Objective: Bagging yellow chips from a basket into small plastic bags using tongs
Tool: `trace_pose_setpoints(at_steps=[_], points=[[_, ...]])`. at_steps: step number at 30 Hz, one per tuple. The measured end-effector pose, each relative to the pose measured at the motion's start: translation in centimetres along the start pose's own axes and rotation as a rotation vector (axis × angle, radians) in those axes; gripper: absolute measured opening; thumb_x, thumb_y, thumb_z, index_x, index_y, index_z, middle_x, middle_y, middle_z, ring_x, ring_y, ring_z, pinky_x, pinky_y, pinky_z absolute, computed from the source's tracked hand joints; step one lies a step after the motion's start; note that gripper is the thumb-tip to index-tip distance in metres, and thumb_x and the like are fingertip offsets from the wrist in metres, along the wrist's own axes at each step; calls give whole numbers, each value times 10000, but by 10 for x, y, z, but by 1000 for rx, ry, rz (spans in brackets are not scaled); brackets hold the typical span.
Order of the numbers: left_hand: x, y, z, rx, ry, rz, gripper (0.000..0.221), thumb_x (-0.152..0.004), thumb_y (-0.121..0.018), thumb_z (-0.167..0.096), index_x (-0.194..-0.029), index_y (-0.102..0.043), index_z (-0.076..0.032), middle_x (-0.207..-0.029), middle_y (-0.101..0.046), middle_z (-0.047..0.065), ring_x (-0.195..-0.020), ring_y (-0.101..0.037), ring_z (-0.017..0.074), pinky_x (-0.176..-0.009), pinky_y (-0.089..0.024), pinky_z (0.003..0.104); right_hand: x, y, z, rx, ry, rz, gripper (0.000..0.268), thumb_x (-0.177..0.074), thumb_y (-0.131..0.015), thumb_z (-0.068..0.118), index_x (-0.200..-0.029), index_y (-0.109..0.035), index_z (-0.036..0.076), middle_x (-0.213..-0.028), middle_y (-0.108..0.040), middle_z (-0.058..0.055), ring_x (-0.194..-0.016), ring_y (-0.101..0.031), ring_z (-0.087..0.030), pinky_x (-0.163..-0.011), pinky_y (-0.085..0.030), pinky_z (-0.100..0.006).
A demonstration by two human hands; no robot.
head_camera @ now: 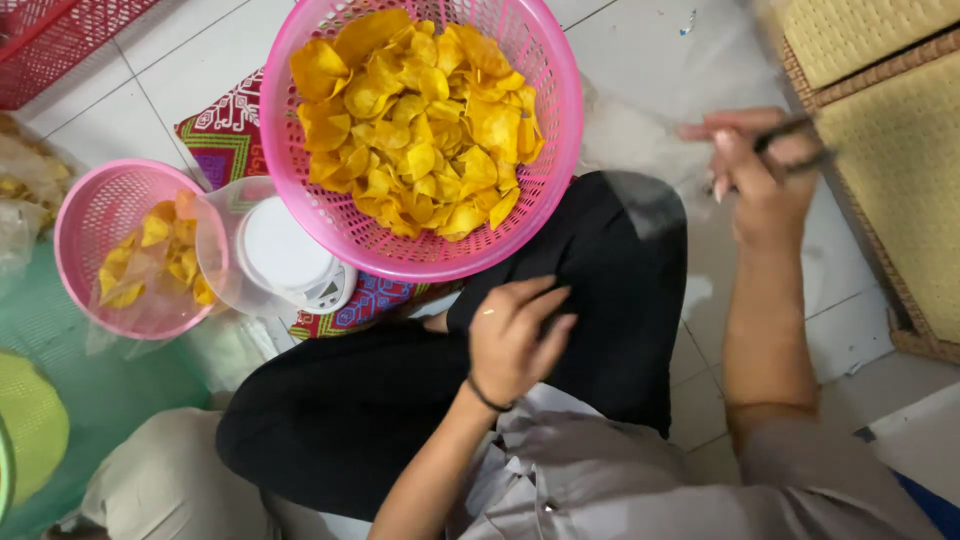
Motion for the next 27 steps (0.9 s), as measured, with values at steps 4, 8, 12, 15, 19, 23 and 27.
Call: trace_pose_setpoints(at_steps=[4,8,12,15,19,23,27], points=[[-41,-27,-38,90,-47,90,793,-1005,-814,-390,-1596,-416,-41,-1647,-496,224,-1513,-591,366,-1280,-505,436,34,-17,67,-144,220,158,162,-1144,-608,217,-1150,-695,80,-1094,-778,-121,-493,-477,-25,-502,-425,-180],[-37,-59,-32,-85,-31,79,771,-1006,-826,-429,-1593,-470,-78,-1705,-467,141,-1258,-781,326,-995,-635,391,68,-43,72,-211,27,241,311,-1064,-666,271,-1238,-714,17,-1186,-780,-149,-535,-439,-11,-528,-392,-180],[-12,-68,-16,-186,-139,-3,289,-1052,-649,-186,-1329,-730,-198,-1326,-750,-11,-865,-755,207,-758,-594,342,81,-31,55,-30,43,12,116,-988,-723,45,-979,-726,-71,-696,-645,-193,-619,-674,-242,-484,-493,-297],[16,-79,0,-164,-143,132,423,-999,-676,-66,-1404,-704,-180,-1487,-701,24,-948,-772,208,-800,-576,356,81,-1,38,-18,-37,-149,182,-1160,-683,227,-1061,-681,74,-804,-661,-77,-841,-807,-252,-485,-465,-232],[27,-64,3,35,-84,180,289,-1048,-677,-148,-1331,-720,-188,-1510,-638,71,-1151,-789,249,-847,-625,385,75,17,53,-8,41,-285,326,-1166,-692,190,-924,-658,-25,-928,-676,-193,-683,-710,-310,-499,-404,-297],[29,-55,7,123,-27,255,336,-1082,-678,-291,-1408,-672,-209,-1554,-591,97,-1292,-734,261,-942,-631,396,74,-9,56,-152,-7,-7,169,-1117,-664,237,-1089,-671,71,-830,-697,-122,-803,-784,-243,-447,-389,-193],[26,-42,5,264,84,496,1083,-729,-818,-688,-1629,-418,-238,-1788,-335,78,-1512,-589,270,-934,-639,396,77,-51,79,-143,-137,345,294,-1027,-663,248,-1105,-716,-30,-1062,-780,-224,-765,-716,-195,-693,-492,-257]])
Point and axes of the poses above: each hand's wrist, its own x-axis away from the middle knuckle, its own y-axis out of the back of the hand, z = x × y, the point moved 6 cm from there along -x, towards the middle knuckle
